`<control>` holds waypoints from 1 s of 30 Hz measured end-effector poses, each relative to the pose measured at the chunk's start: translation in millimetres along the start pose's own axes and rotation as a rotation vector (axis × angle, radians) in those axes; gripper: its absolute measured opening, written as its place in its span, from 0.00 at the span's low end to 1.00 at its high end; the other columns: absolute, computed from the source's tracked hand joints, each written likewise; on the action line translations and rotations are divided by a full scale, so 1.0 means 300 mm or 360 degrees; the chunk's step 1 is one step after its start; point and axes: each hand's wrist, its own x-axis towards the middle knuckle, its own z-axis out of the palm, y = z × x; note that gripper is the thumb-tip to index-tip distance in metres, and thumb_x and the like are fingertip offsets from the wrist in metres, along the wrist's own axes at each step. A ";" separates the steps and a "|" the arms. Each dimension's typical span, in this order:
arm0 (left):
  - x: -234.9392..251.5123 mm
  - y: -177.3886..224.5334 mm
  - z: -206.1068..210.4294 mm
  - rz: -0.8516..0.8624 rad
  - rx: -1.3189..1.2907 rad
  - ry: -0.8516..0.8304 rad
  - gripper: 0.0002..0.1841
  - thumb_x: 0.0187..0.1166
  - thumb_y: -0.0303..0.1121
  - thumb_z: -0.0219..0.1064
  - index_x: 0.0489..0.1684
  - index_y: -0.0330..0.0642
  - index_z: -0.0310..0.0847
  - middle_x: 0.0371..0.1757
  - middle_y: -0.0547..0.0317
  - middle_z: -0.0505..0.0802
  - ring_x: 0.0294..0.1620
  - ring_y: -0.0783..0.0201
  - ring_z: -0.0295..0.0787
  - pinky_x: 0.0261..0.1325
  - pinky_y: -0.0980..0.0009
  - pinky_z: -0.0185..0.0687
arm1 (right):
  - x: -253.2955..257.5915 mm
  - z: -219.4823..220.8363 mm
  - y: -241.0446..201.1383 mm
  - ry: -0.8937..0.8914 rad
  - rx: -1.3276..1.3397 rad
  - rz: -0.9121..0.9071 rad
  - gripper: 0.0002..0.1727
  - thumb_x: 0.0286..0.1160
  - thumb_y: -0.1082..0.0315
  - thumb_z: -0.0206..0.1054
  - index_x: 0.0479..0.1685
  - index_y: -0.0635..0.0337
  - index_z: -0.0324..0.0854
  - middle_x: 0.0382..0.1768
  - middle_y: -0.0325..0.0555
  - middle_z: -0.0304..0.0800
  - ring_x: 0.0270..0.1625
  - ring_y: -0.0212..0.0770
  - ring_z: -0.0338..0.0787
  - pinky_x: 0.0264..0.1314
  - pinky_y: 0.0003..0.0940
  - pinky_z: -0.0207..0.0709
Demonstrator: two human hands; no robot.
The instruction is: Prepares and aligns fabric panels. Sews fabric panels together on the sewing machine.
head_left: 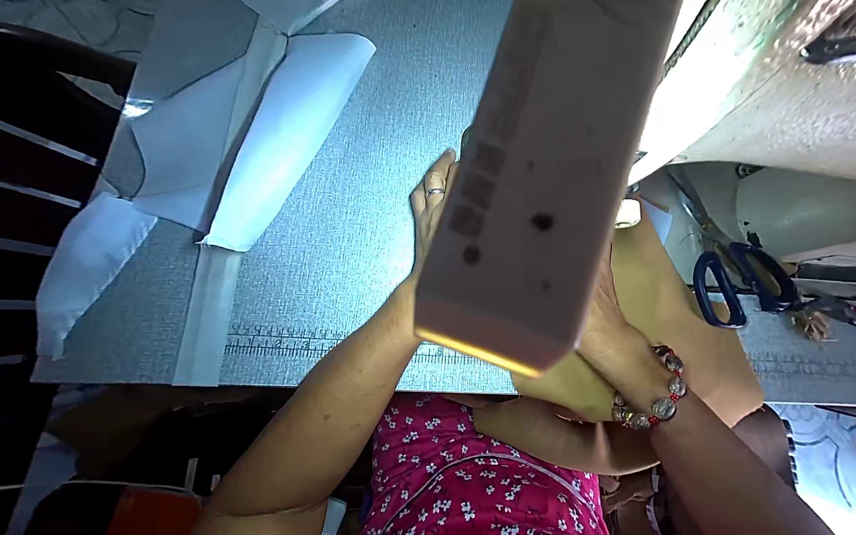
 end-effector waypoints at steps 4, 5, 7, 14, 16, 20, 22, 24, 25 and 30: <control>0.015 0.013 -0.007 -0.0112 -0.0011 -0.0012 0.34 0.66 0.50 0.79 0.73 0.45 0.80 0.86 0.47 0.74 0.93 0.37 0.50 0.86 0.36 0.44 | 0.006 -0.021 -0.002 -0.0091 -0.0007 -0.0008 0.29 0.87 0.65 0.53 0.87 0.65 0.66 0.84 0.61 0.70 0.85 0.64 0.69 0.84 0.63 0.58; 0.012 0.001 -0.003 -0.0089 0.0001 -0.0007 0.37 0.66 0.53 0.78 0.77 0.47 0.77 0.88 0.49 0.71 0.94 0.36 0.47 0.87 0.34 0.41 | 0.024 -0.017 0.003 -0.0089 -0.0050 -0.0024 0.30 0.89 0.63 0.51 0.89 0.65 0.62 0.85 0.61 0.68 0.86 0.62 0.68 0.85 0.60 0.57; 0.007 -0.048 0.026 -0.0030 0.0089 0.0061 0.40 0.67 0.65 0.72 0.77 0.53 0.75 0.89 0.52 0.70 0.93 0.36 0.48 0.88 0.32 0.39 | 0.044 -0.019 0.011 -0.0103 -0.0053 -0.0026 0.31 0.91 0.61 0.48 0.90 0.65 0.60 0.84 0.63 0.69 0.86 0.61 0.68 0.87 0.58 0.56; 0.020 0.027 -0.013 -0.0243 -0.0045 -0.0051 0.45 0.68 0.53 0.77 0.87 0.42 0.66 0.93 0.46 0.64 0.96 0.37 0.36 0.91 0.38 0.29 | 0.058 -0.035 0.030 -0.0119 0.0130 0.0017 0.27 0.89 0.65 0.51 0.84 0.66 0.69 0.79 0.67 0.74 0.84 0.66 0.70 0.85 0.62 0.59; 0.023 0.028 -0.012 -0.0243 -0.0034 -0.0054 0.48 0.67 0.52 0.78 0.89 0.42 0.63 0.93 0.50 0.64 0.97 0.38 0.35 0.91 0.37 0.28 | 0.069 -0.027 0.040 -0.0099 0.0143 0.0007 0.26 0.88 0.65 0.52 0.82 0.67 0.71 0.78 0.67 0.75 0.83 0.66 0.71 0.85 0.61 0.60; 0.026 0.039 -0.018 -0.0284 -0.0058 -0.0062 0.50 0.66 0.53 0.79 0.90 0.41 0.61 0.94 0.48 0.62 0.97 0.38 0.34 0.91 0.37 0.27 | 0.113 -0.015 0.053 -0.0124 0.0234 0.0075 0.26 0.89 0.63 0.50 0.77 0.69 0.75 0.77 0.68 0.77 0.84 0.66 0.70 0.88 0.61 0.55; 0.026 0.036 -0.023 -0.0300 -0.0084 -0.0077 0.50 0.66 0.55 0.79 0.90 0.41 0.61 0.94 0.45 0.61 0.96 0.36 0.34 0.91 0.37 0.27 | 0.151 0.008 0.081 -0.0125 0.0297 0.0060 0.25 0.89 0.62 0.51 0.74 0.68 0.79 0.74 0.66 0.81 0.83 0.63 0.72 0.89 0.60 0.53; 0.015 -0.046 0.021 -0.0183 0.0028 0.0005 0.51 0.64 0.68 0.74 0.89 0.53 0.63 0.93 0.51 0.64 0.96 0.40 0.40 0.92 0.36 0.32 | 0.203 0.077 0.136 -0.0043 0.0259 -0.0001 0.24 0.86 0.57 0.53 0.66 0.62 0.84 0.66 0.59 0.88 0.78 0.55 0.79 0.86 0.57 0.60; 0.013 -0.081 0.039 -0.0120 0.0069 0.0038 0.53 0.62 0.73 0.71 0.90 0.57 0.62 0.93 0.55 0.65 0.96 0.43 0.43 0.93 0.36 0.32 | 0.215 0.090 0.155 -0.0052 0.0224 -0.0051 0.24 0.87 0.54 0.52 0.65 0.61 0.84 0.65 0.58 0.87 0.78 0.56 0.78 0.86 0.58 0.60; 0.016 -0.090 0.042 -0.0054 0.0085 0.0056 0.55 0.61 0.75 0.71 0.90 0.54 0.61 0.92 0.55 0.67 0.96 0.47 0.48 0.94 0.38 0.29 | 0.165 0.029 0.144 -0.0046 0.0169 -0.0158 0.25 0.90 0.57 0.50 0.71 0.65 0.80 0.71 0.62 0.83 0.83 0.61 0.74 0.90 0.59 0.54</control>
